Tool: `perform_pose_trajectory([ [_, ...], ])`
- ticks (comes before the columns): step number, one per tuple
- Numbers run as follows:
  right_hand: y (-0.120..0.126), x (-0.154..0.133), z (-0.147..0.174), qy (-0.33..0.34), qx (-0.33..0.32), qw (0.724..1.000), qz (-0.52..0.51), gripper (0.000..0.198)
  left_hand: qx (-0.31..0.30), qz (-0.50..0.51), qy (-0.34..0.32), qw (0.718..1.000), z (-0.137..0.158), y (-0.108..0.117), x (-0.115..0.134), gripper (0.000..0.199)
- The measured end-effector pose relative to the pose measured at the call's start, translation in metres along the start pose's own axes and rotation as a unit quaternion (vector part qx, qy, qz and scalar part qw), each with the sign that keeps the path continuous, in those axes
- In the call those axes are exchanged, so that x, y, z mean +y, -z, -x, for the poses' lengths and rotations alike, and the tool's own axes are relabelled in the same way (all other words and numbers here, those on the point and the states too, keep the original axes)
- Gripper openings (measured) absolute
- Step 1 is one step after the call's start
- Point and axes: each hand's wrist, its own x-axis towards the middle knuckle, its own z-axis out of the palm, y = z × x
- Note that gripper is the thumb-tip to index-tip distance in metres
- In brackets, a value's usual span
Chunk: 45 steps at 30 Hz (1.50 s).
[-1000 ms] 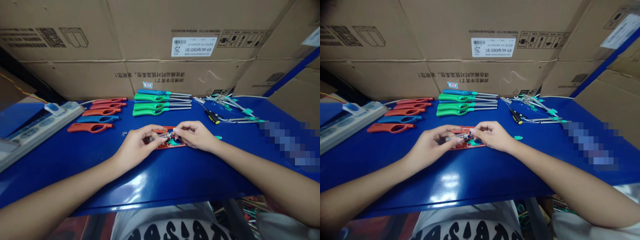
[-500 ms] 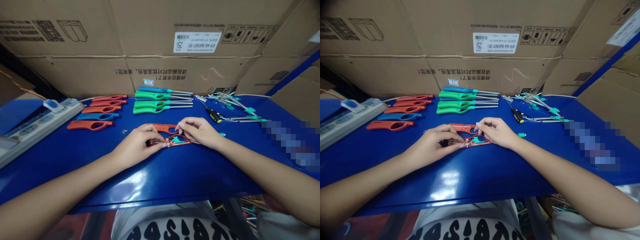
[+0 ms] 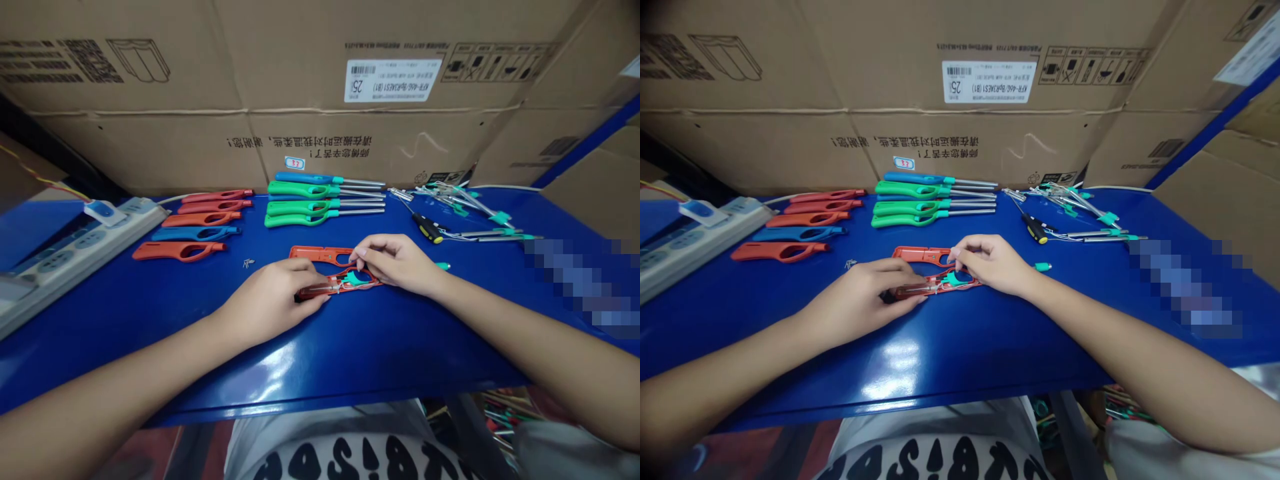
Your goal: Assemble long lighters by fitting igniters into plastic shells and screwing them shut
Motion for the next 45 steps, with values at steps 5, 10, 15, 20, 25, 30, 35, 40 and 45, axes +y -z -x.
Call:
perform_pose_trajectory([
  [5,0.001,-0.001,0.0,-0.003,-0.006,1.0,0.014,0.037,-0.009,-0.123,-0.018,0.992,0.004,0.0,0.005,0.023],
  [10,0.001,-0.001,0.001,0.005,-0.01,1.0,0.024,0.035,-0.015,-0.199,-0.035,0.979,0.005,-0.001,0.01,0.024],
  [15,0.001,0.0,0.001,0.01,-0.013,0.999,0.032,0.035,-0.001,-0.292,-0.077,0.953,0.006,-0.004,0.017,0.032],
  [20,0.002,0.001,0.0,0.001,-0.024,0.999,0.042,0.035,0.012,-0.293,-0.08,0.953,0.007,-0.006,0.017,0.028],
  [25,0.003,0.003,0.001,0.001,-0.027,0.999,0.04,0.033,0.018,-0.2,-0.039,0.979,0.005,-0.002,0.01,0.019],
  [30,0.004,0.001,0.001,0.0,-0.032,0.999,0.043,0.031,0.012,-0.118,-0.033,0.992,0.003,0.003,0.007,0.014],
  [35,0.005,0.001,0.0,0.01,-0.036,0.998,0.046,0.029,0.012,-0.084,-0.044,0.995,0.003,0.005,0.006,0.016],
  [40,0.004,0.001,0.0,0.019,-0.037,0.998,0.041,0.026,0.007,-0.099,-0.047,0.994,0.003,0.005,0.005,0.017],
  [45,0.004,-0.001,0.001,0.019,-0.037,0.998,0.044,0.024,-0.007,-0.122,-0.038,0.992,0.003,0.006,0.009,0.021],
])
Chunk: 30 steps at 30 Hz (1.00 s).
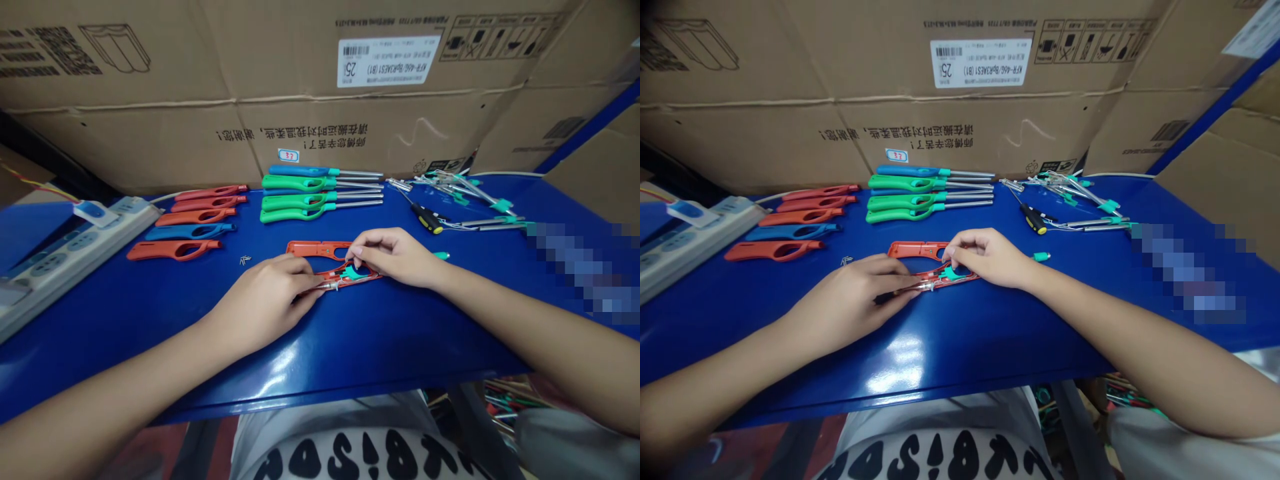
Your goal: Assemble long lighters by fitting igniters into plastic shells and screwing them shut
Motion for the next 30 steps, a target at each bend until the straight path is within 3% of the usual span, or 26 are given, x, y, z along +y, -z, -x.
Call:
perform_pose_trajectory([
  [11,0.0,0.002,0.0,-0.002,-0.005,1.0,0.001,0.024,0.02,0.047,0.053,0.997,0.0,-0.004,-0.001,0.019],
  [15,-0.001,0.005,0.002,0.006,-0.016,1.0,0.009,0.025,0.027,0.059,0.043,0.997,-0.001,-0.004,0.0,0.018],
  [24,0.0,0.006,0.008,0.149,-0.068,0.976,0.143,0.022,0.036,0.117,0.067,0.99,-0.005,-0.008,-0.005,0.01],
  [30,0.0,0.001,0.013,0.266,-0.1,0.927,0.245,0.022,0.028,0.122,0.074,0.989,-0.005,-0.007,-0.005,0.01],
])
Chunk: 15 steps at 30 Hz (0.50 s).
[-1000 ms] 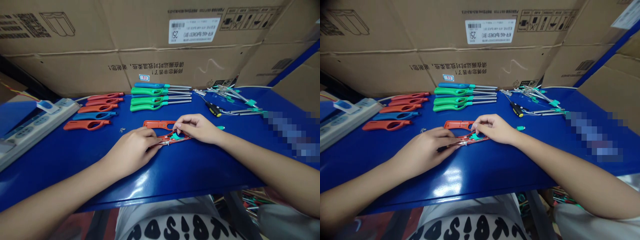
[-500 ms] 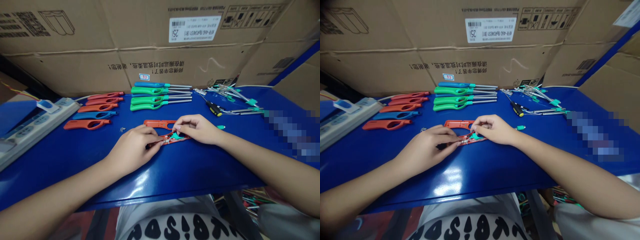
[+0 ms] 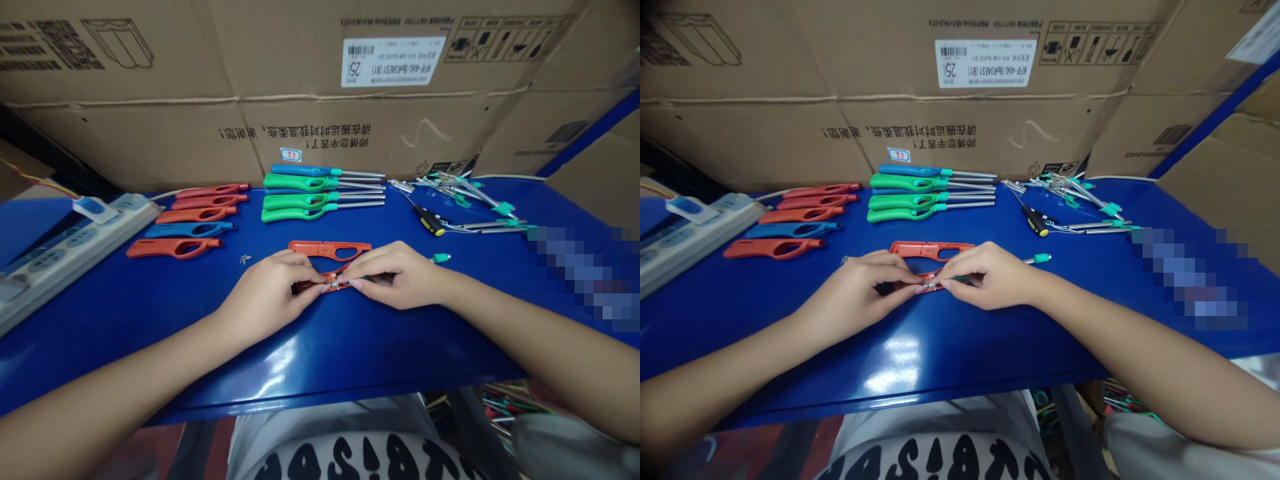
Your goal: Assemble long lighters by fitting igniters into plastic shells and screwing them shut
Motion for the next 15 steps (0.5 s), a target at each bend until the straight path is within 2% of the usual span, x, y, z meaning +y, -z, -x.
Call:
perform_pose_trajectory([
  [3,-0.001,-0.004,0.001,0.046,-0.008,0.998,0.049,0.025,0.003,-0.017,-0.011,1.0,0.001,-0.001,0.001,0.012],
  [7,0.002,-0.006,0.003,0.052,0.005,0.995,0.082,0.025,0.017,-0.039,-0.041,0.998,0.003,-0.002,0.001,0.015],
  [10,0.012,-0.005,0.005,0.017,0.015,0.995,0.1,0.021,0.027,-0.062,-0.064,0.996,0.004,-0.001,0.001,0.015],
  [15,0.025,-0.003,0.005,-0.054,-0.078,0.989,0.117,0.01,0.048,-0.066,-0.099,0.992,0.005,-0.002,0.003,0.019],
])
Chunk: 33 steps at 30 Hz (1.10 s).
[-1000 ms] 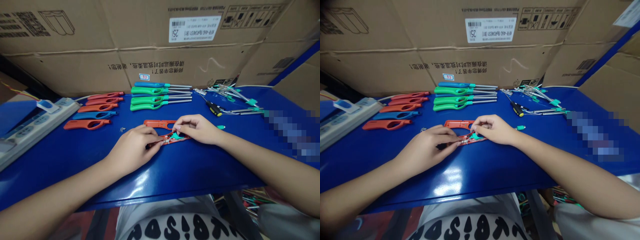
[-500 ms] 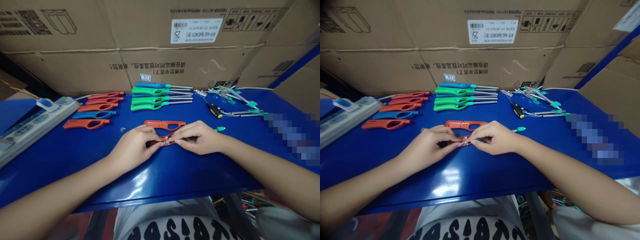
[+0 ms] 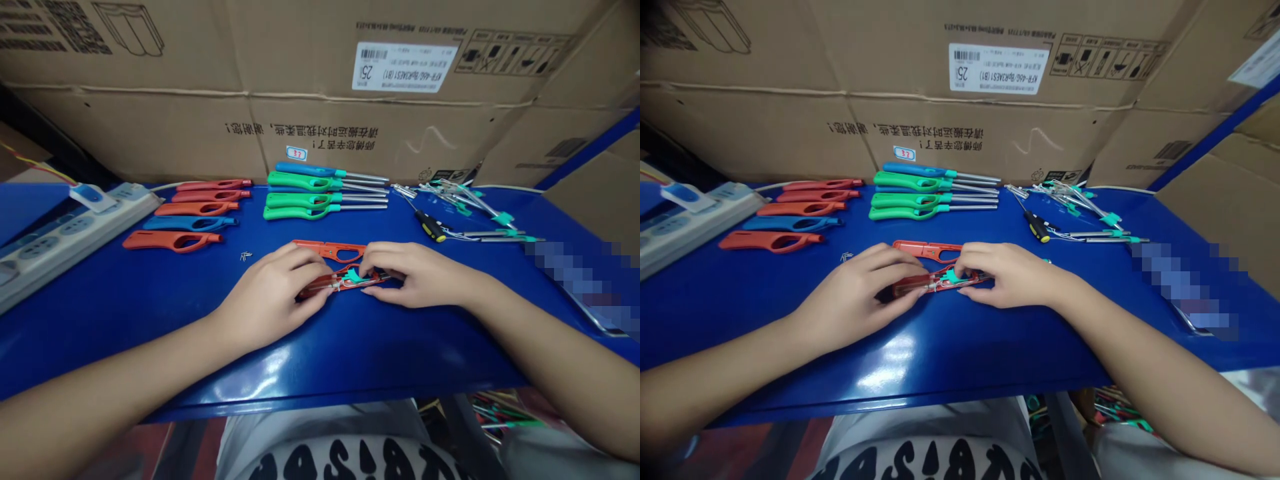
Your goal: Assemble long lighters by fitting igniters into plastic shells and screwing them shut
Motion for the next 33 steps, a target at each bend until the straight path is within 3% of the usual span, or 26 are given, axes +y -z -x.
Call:
perform_pose_trajectory([
  [8,-0.002,0.006,-0.001,-0.01,-0.011,0.999,-0.03,0.008,-0.097,-0.008,-0.059,0.994,0.004,-0.013,-0.001,0.038],
  [16,0.002,0.006,-0.001,-0.039,-0.015,0.997,-0.063,0.01,-0.107,0.03,-0.032,0.993,0.003,-0.014,0.0,0.037],
  [33,0.0,-0.003,-0.001,-0.025,-0.02,0.999,0.038,0.014,-0.092,0.05,-0.024,0.994,0.001,-0.017,0.001,0.036],
])
